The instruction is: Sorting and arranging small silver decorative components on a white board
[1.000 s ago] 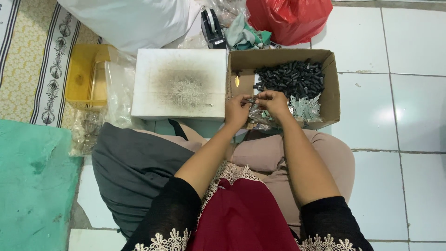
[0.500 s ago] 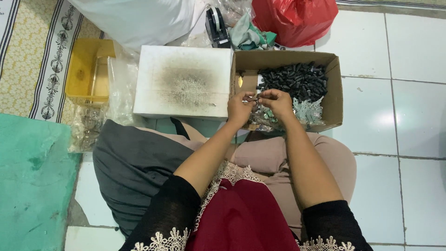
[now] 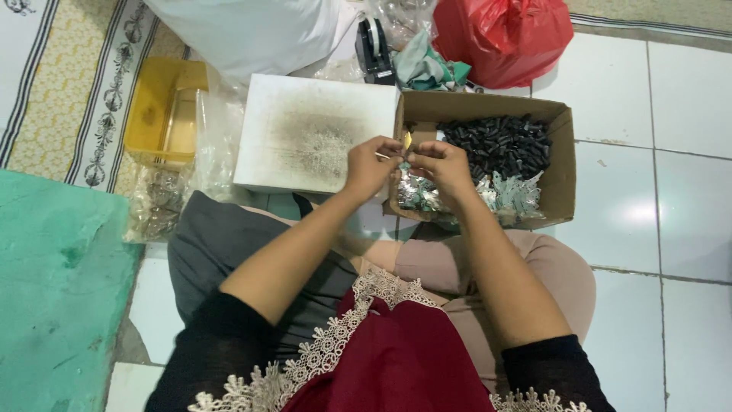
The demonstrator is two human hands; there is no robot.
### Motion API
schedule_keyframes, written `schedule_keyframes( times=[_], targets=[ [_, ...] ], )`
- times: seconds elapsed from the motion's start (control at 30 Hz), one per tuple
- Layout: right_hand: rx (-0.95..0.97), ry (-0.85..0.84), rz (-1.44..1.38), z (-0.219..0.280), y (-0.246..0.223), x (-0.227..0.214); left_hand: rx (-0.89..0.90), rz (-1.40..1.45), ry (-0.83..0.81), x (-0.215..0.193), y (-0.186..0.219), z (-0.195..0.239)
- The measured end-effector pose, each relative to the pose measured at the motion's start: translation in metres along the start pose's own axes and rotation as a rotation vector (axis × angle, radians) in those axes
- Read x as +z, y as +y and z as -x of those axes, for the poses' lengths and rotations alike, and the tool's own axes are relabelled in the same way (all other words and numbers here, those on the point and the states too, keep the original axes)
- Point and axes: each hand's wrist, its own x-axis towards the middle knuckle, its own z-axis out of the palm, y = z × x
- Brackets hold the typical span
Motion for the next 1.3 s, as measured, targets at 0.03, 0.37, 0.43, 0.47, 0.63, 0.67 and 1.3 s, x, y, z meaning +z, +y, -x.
schedule_keyframes(
  times=[0.03, 0.37, 0.43, 0.47, 0.63, 0.67, 1.3],
  targets=[
    [0.001, -0.005, -0.001, -0.002, 0.003, 0.012, -0.001, -0.003, 0.005, -0.014, 0.001, 0.000],
    [-0.119, -0.022, 0.125, -0.035, 0.051, 0.118, -0.076, -0.123, 0.252, -0.093, -0.046, -0.015],
    [-0.187, 0.001, 0.229, -0.038, 0.054, 0.127, -0.060, -0.183, 0.290, -0.096, -0.050, -0.017],
    [-0.244, 0.021, 0.349, -0.040, 0.055, 0.130, -0.081, -0.251, 0.305, -0.096, -0.056, -0.019],
    [-0.369, 0.046, 0.695, -0.042, 0.064, 0.135, -0.096, -0.426, 0.341, -0.098, -0.066, -0.025],
    [-0.411, 0.042, 0.739, -0.040, 0.064, 0.132, -0.089, -0.521, 0.348, -0.098, -0.054, -0.019],
    [-0.356, -0.028, 1.446, -0.058, 0.079, -0.107, 0.465, -0.714, -0.359, 0.089, -0.060, 0.016]
  ],
)
